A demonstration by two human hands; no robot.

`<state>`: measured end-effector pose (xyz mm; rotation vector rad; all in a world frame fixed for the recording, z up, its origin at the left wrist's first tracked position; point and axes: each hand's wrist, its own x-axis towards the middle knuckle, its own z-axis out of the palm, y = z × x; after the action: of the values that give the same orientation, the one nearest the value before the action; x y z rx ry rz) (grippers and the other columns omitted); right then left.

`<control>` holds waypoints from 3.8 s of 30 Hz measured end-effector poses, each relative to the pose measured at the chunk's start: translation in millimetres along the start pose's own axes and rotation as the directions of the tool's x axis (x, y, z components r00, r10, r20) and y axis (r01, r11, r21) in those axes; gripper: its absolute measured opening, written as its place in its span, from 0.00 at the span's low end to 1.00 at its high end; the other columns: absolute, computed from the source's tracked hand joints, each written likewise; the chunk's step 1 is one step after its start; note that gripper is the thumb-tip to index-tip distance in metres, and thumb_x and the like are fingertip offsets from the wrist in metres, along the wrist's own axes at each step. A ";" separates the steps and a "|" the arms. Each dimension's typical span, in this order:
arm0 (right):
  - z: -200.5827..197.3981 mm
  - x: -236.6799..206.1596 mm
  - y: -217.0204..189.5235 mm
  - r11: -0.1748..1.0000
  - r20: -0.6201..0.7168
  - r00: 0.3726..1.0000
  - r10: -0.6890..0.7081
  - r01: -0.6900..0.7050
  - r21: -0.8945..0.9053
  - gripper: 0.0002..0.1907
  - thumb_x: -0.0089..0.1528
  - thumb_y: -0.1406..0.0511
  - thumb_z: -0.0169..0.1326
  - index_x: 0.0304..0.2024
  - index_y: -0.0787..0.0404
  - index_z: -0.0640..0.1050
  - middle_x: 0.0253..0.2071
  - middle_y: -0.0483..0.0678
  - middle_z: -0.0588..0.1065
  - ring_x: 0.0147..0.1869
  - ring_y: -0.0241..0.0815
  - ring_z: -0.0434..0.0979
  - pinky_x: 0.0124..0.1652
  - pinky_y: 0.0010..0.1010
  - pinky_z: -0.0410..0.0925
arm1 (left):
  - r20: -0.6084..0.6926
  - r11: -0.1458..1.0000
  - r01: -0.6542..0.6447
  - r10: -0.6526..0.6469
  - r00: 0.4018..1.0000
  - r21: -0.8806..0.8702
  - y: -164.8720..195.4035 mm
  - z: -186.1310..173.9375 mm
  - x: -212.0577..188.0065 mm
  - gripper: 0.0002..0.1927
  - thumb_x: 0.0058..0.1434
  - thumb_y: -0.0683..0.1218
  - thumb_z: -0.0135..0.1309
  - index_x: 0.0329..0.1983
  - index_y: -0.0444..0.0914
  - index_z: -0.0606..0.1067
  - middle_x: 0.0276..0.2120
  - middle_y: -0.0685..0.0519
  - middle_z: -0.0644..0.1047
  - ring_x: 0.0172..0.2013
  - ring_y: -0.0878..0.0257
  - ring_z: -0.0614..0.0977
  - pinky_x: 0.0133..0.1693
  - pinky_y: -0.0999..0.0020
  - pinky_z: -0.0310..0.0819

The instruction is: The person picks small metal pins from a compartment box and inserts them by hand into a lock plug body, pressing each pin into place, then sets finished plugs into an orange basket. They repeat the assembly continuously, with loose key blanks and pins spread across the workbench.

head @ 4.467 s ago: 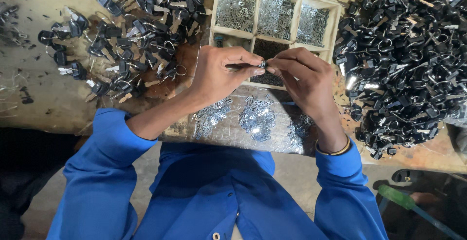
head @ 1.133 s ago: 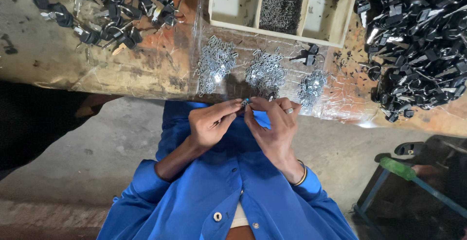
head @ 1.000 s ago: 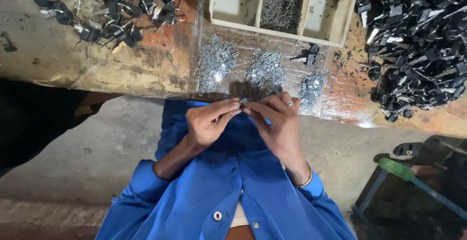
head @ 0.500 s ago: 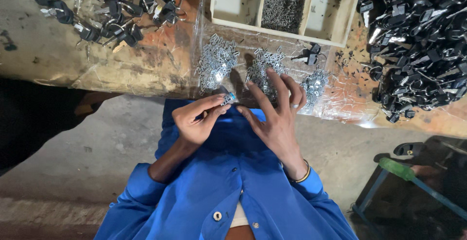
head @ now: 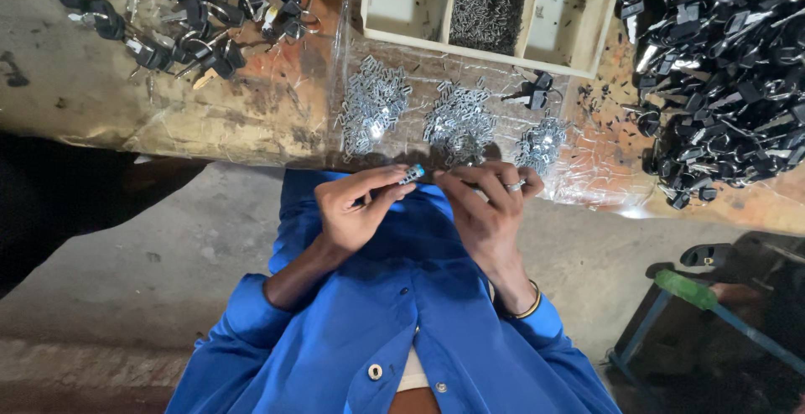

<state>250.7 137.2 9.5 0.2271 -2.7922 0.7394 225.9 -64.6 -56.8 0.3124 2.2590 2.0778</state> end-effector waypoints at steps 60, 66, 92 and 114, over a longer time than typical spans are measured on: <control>-2.9 -16.2 4.0 0.933 -0.075 0.983 0.169 -0.135 0.333 0.11 0.57 0.72 0.69 0.41 0.60 0.84 0.41 0.45 0.80 0.47 0.41 0.77 0.53 0.31 0.61 | 0.084 0.998 -0.011 0.017 0.996 -0.068 -0.6 19.0 0.1 0.12 0.59 0.32 0.66 0.46 0.30 0.80 0.47 0.42 0.83 0.43 0.60 0.88 0.43 0.69 0.85; 5.8 -18.5 -7.0 0.801 -0.008 0.928 0.372 -0.316 0.508 0.11 0.62 0.73 0.65 0.47 0.64 0.80 0.43 0.46 0.82 0.48 0.37 0.78 0.53 0.28 0.66 | 0.093 0.999 -0.029 0.031 0.995 -0.019 5.2 16.1 1.1 0.13 0.60 0.34 0.66 0.47 0.30 0.80 0.47 0.43 0.83 0.46 0.58 0.88 0.47 0.68 0.85; 0.4 -12.2 5.1 0.987 0.004 1.000 -0.029 0.028 0.157 0.14 0.54 0.67 0.72 0.42 0.53 0.84 0.38 0.42 0.72 0.43 0.40 0.69 0.48 0.37 0.58 | 0.202 0.934 -0.340 0.313 0.928 0.111 1.4 3.2 6.6 0.13 0.57 0.36 0.68 0.45 0.35 0.82 0.44 0.46 0.84 0.40 0.57 0.88 0.38 0.68 0.83; -5.0 -17.9 7.9 0.989 0.005 0.994 -0.110 0.110 -0.094 0.18 0.55 0.68 0.67 0.48 0.49 0.84 0.52 0.43 0.77 0.58 0.49 0.71 0.59 0.47 0.55 | 0.140 0.952 0.056 -0.014 0.990 -0.300 -10.8 -1.4 -6.1 0.11 0.65 0.29 0.56 0.50 0.27 0.78 0.51 0.40 0.81 0.48 0.55 0.87 0.51 0.62 0.88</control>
<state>267.2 148.1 5.2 0.3596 -2.7796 0.5801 230.5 -67.9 -68.0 0.3790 1.8207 2.2649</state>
